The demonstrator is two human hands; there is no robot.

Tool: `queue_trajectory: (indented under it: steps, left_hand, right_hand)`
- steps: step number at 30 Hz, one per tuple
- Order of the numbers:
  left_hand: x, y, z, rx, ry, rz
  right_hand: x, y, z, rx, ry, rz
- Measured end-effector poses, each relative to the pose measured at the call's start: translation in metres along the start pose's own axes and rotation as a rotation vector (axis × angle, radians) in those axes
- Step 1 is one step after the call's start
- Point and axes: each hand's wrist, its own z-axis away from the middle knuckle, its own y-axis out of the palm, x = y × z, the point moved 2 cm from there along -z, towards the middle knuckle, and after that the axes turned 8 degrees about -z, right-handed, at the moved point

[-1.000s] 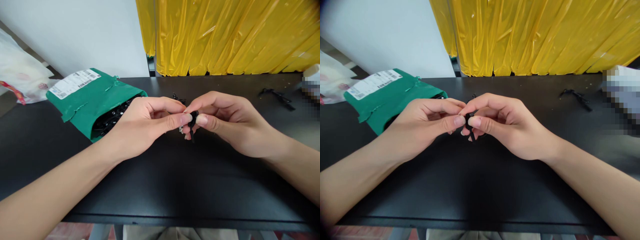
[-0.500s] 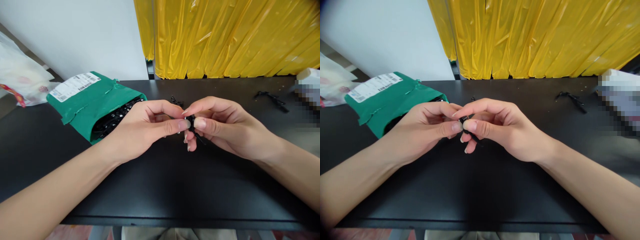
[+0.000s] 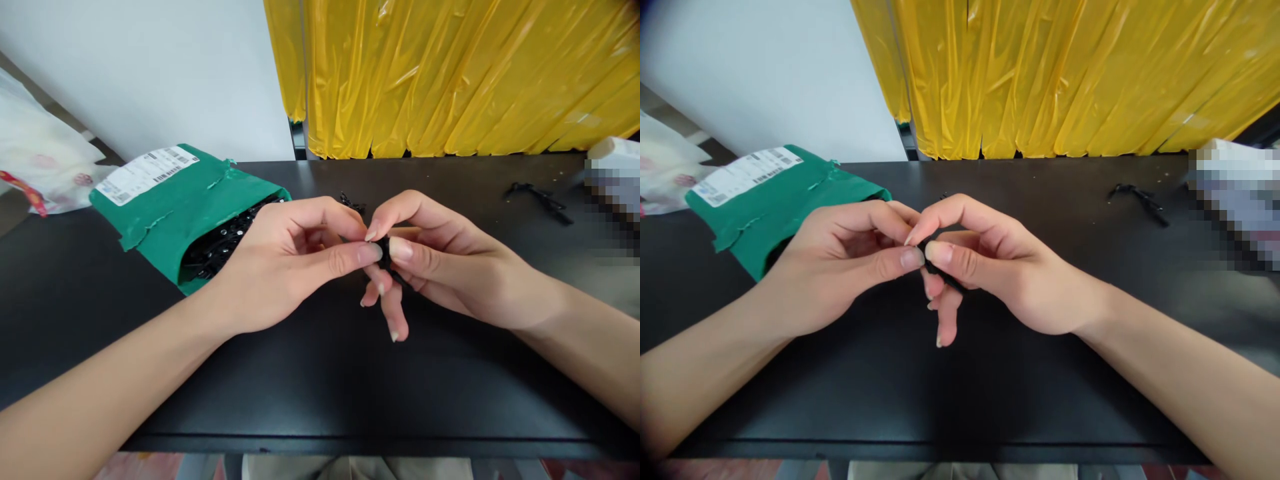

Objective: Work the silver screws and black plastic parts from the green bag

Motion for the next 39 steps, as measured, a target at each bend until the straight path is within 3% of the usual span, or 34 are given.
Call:
queue_trajectory:
  steps: [12,17,24,33,39]
  left_hand:
    - [-0.001,0.001,0.001,0.033,-0.018,0.023]
    - [-0.001,0.002,-0.001,-0.031,-0.056,0.049]
    - [0.003,0.002,0.002,-0.032,-0.067,0.134]
    - [0.002,0.003,-0.001,-0.083,-0.027,0.023]
    - [0.004,0.004,0.000,-0.046,-0.015,0.104]
  right_hand:
    - [-0.001,0.000,0.001,-0.072,0.008,0.018]
    - [0.001,0.005,0.001,-0.115,0.041,-0.024]
    - [0.001,0.010,-0.001,-0.089,0.088,-0.127]
    - [-0.001,0.007,0.003,-0.092,0.069,-0.120]
    - [0.000,0.007,0.001,-0.106,0.095,-0.138]
